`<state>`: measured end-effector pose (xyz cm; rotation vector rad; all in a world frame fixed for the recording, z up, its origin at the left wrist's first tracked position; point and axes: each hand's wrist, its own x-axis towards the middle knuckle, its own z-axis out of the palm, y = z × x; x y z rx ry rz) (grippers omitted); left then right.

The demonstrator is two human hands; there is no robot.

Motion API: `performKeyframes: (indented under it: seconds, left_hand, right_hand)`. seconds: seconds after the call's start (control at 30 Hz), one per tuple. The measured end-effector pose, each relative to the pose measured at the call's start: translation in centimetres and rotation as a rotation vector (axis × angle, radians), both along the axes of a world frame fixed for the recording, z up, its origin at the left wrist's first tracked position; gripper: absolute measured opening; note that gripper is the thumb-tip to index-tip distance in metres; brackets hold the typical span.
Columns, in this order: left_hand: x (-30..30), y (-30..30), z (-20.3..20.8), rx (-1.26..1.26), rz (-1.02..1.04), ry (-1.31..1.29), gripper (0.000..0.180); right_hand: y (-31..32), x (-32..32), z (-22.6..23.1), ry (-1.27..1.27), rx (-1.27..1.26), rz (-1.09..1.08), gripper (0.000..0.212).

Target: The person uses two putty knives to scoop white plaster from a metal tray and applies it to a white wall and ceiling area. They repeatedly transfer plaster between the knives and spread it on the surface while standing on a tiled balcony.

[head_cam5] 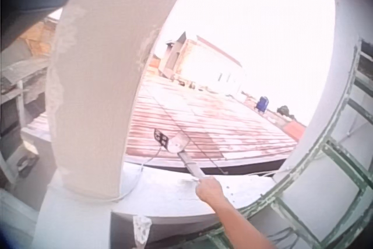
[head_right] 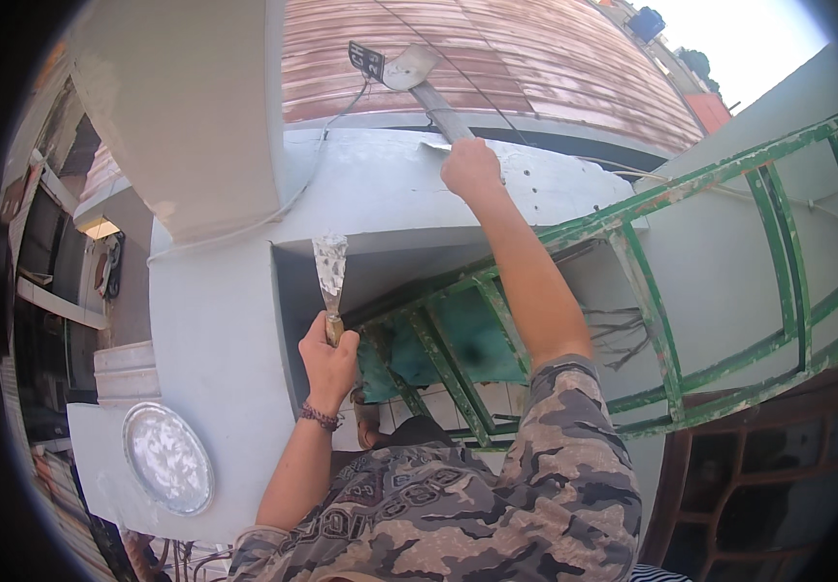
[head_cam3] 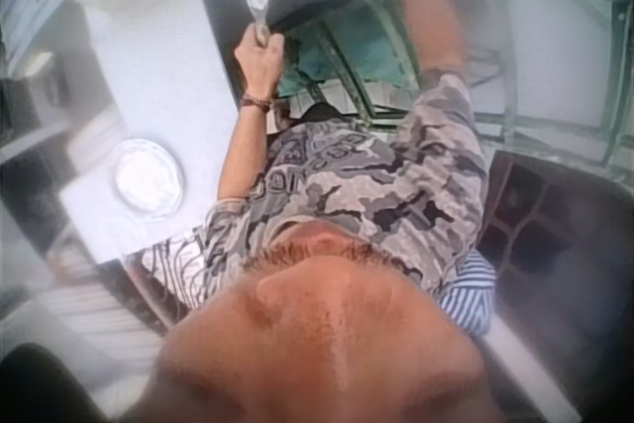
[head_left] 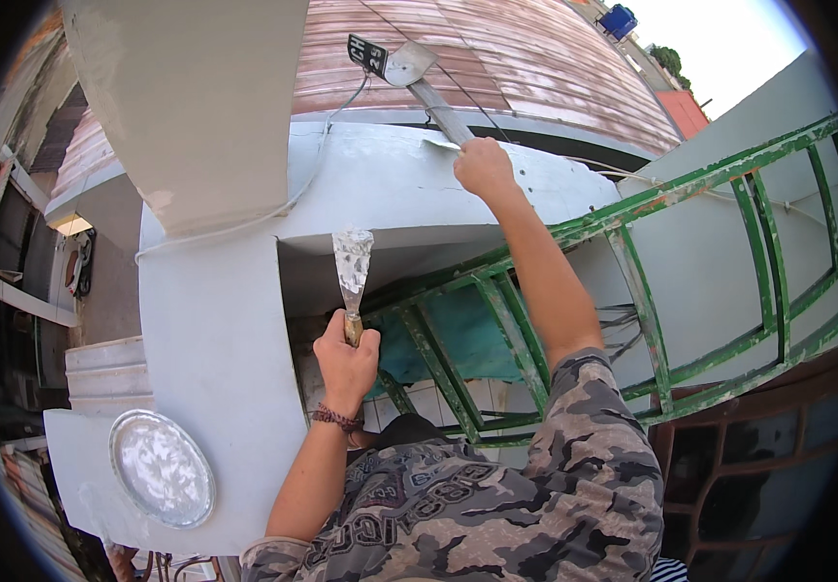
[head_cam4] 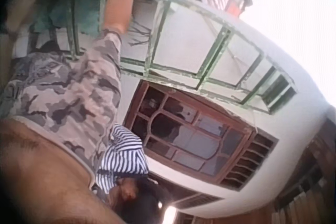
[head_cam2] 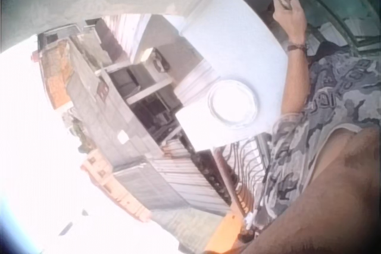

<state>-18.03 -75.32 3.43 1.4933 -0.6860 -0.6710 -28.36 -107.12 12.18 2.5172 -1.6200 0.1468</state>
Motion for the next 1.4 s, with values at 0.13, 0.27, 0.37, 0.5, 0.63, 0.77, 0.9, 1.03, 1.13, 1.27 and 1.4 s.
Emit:
performKeyframes:
  seconds: [0.13,0.27,0.37,0.5,0.63,0.77,0.9,1.03,1.13,1.27,1.4]
  left_hand:
    - [0.7,0.4,-0.1,0.032,0.018,-0.015,0.02]
    - [0.5,0.1,0.0,0.018,0.023,0.0,0.02]
    - [0.6,0.2,0.1,0.027,0.025,-0.002,0.02]
    - [0.8,0.2,-0.1,0.035,0.056,-0.005,0.02]
    - [0.5,0.3,-0.2,0.088,-0.009,0.02,0.013]
    - [0.4,0.3,0.1,0.093,-0.016,0.011,0.014]
    - [-0.1,0.1,-0.5,0.035,0.014,-0.005,0.018]
    - [-0.6,0.1,-0.6,0.02,-0.005,-0.002,0.018]
    - [-0.2,-0.1,-0.7,0.01,0.019,-0.01,0.019]
    - [-0.2,0.2,-0.4,0.03,0.006,-0.004,0.02]
    - [0.0,0.1,-0.3,0.045,0.004,-0.031,0.019]
  right_hand:
    - [4.6,2.6,2.7,0.104,0.153,-0.051,0.027]
    - [2.4,0.4,6.0,-0.004,0.196,-0.095,0.029]
    - [4.6,-2.2,5.5,-0.179,0.173,-0.038,0.029]
    - [9.2,-5.7,-1.7,-0.154,-0.051,-0.02,0.04]
    - [11.7,-8.6,-6.5,-0.035,0.018,-0.02,0.048]
    - [14.2,-10.1,-3.3,0.029,0.099,0.027,0.049]
    - [13.7,-9.0,1.0,-0.066,0.023,0.039,0.046]
    - [10.8,-8.2,-4.8,-0.077,-0.041,0.029,0.051]
    - [12.5,-7.7,-7.9,-0.046,0.023,0.032,0.054]
    - [15.6,-8.8,-6.7,-0.018,0.09,0.069,0.057]
    - [14.1,-8.6,0.8,-0.08,0.114,0.075,0.054]
